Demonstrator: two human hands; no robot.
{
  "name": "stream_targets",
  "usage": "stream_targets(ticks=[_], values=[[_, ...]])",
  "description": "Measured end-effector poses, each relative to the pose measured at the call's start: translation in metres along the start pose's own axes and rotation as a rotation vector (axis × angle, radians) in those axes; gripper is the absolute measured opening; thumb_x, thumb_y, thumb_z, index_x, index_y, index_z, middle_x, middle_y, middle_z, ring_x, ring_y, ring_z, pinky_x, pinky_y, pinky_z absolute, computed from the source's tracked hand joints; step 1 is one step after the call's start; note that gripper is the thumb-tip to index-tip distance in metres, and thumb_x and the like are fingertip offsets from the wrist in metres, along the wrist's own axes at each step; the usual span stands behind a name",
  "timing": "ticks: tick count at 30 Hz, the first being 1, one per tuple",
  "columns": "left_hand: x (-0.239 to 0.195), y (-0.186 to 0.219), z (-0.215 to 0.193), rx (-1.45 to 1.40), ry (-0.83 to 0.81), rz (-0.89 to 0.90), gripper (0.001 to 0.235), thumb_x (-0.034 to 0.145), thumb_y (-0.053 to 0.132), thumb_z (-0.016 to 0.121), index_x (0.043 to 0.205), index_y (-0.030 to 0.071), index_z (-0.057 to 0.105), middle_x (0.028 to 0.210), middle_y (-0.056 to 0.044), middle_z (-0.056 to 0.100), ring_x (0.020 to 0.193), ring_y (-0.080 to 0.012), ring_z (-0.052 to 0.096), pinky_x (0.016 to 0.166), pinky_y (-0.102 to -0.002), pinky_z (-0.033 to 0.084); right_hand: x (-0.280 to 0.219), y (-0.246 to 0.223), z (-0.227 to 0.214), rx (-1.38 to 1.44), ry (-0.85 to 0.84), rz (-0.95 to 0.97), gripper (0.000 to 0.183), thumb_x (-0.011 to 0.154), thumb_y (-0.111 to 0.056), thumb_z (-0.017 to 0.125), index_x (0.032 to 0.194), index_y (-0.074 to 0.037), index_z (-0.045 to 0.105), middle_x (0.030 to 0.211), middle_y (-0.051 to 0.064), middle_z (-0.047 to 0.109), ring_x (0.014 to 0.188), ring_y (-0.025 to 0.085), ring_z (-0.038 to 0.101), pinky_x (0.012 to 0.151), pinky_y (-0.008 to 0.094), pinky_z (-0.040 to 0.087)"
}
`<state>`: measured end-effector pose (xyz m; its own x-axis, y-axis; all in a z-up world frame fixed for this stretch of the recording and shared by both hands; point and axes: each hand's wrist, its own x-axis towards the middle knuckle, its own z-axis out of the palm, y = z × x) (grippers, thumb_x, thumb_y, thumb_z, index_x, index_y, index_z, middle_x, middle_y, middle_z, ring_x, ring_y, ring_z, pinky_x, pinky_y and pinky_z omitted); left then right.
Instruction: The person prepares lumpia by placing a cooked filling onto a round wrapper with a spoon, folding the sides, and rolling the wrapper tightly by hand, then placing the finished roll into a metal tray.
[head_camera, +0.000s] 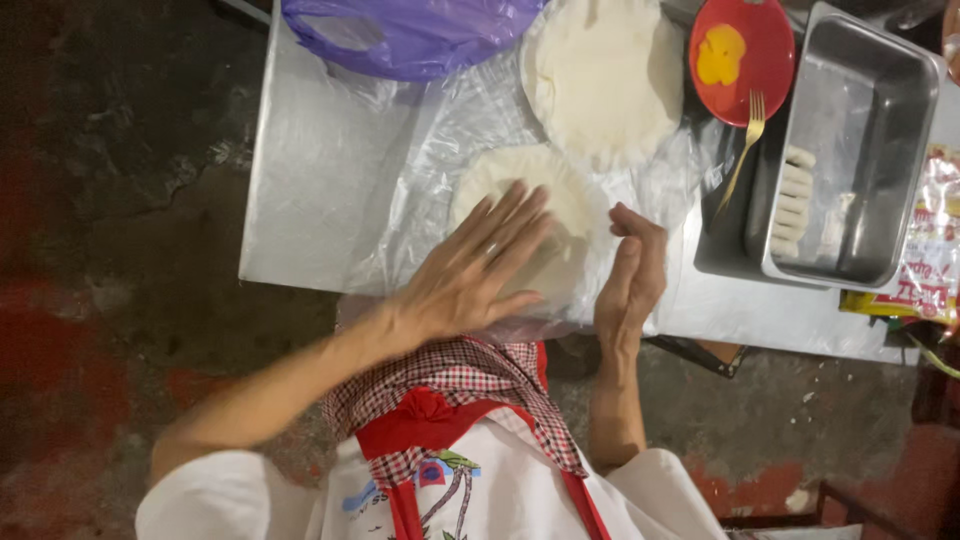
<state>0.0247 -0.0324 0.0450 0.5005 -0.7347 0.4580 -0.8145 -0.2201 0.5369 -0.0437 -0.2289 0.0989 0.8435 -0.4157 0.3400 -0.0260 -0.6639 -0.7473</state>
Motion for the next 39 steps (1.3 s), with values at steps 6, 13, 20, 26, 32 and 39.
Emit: stream_targets(ticks=[6, 13, 20, 26, 32, 39], values=[[-0.046, 0.013, -0.001, 0.008, -0.088, -0.037, 0.091, 0.096, 0.064, 0.057, 0.157, 0.001, 0.031, 0.167, -0.017, 0.027, 0.156, -0.0304, 0.024, 0.129, -0.052, 0.021, 0.004, -0.012, 0.005, -0.079, -0.146, -0.090, 0.046, 0.117, -0.032, 0.038, 0.138, 0.001, 0.062, 0.132, 0.022, 0.065, 0.126, 0.032, 0.063, 0.109, 0.041, 0.049], [-0.066, 0.001, -0.024, 0.009, -0.091, -0.004, 0.087, 0.095, 0.065, 0.057, 0.147, -0.005, 0.047, 0.159, -0.019, 0.041, 0.151, -0.0307, 0.034, 0.126, -0.050, 0.025, 0.007, -0.031, 0.014, 0.021, -0.072, -0.062, 0.050, 0.117, -0.030, 0.039, 0.159, -0.003, 0.036, 0.151, 0.021, 0.058, 0.144, 0.033, 0.055, 0.122, 0.041, 0.042], [-0.075, -0.012, -0.031, 0.012, -0.066, 0.017, 0.092, 0.094, 0.070, 0.055, 0.146, -0.005, 0.049, 0.158, -0.019, 0.044, 0.150, -0.0300, 0.035, 0.125, -0.048, 0.025, -0.002, -0.044, 0.032, -0.286, -0.541, -0.199, 0.080, 0.109, -0.056, 0.037, 0.165, -0.005, 0.011, 0.172, 0.020, 0.014, 0.160, 0.035, 0.014, 0.131, 0.052, 0.015], [-0.080, -0.017, -0.023, 0.107, -0.102, 0.057, 0.098, 0.093, 0.076, 0.047, 0.150, -0.004, 0.047, 0.160, -0.017, 0.043, 0.151, -0.0285, 0.032, 0.127, -0.046, 0.020, -0.030, -0.025, 0.050, -0.523, -0.743, -0.306, 0.097, 0.099, -0.074, 0.024, 0.164, -0.004, 0.007, 0.172, 0.017, 0.005, 0.160, 0.031, 0.003, 0.129, 0.056, 0.001], [-0.075, -0.017, -0.028, 0.124, -0.100, 0.073, 0.096, 0.096, 0.076, 0.046, 0.147, -0.006, 0.052, 0.160, -0.018, 0.042, 0.151, -0.0300, 0.033, 0.127, -0.046, 0.019, -0.022, 0.007, 0.056, -0.573, -0.755, -0.296, 0.094, 0.099, -0.071, 0.020, 0.164, -0.005, 0.006, 0.172, 0.015, 0.006, 0.160, 0.028, 0.006, 0.130, 0.054, 0.000], [-0.068, -0.013, -0.042, 0.070, -0.107, 0.064, 0.090, 0.095, 0.069, 0.056, 0.144, -0.007, 0.053, 0.156, -0.020, 0.047, 0.149, -0.0320, 0.037, 0.125, -0.046, 0.025, 0.013, 0.018, 0.018, -0.625, -0.557, -0.147, 0.081, 0.107, -0.057, 0.030, 0.164, -0.003, 0.013, 0.173, 0.017, 0.011, 0.161, 0.032, 0.004, 0.127, 0.059, -0.001]])
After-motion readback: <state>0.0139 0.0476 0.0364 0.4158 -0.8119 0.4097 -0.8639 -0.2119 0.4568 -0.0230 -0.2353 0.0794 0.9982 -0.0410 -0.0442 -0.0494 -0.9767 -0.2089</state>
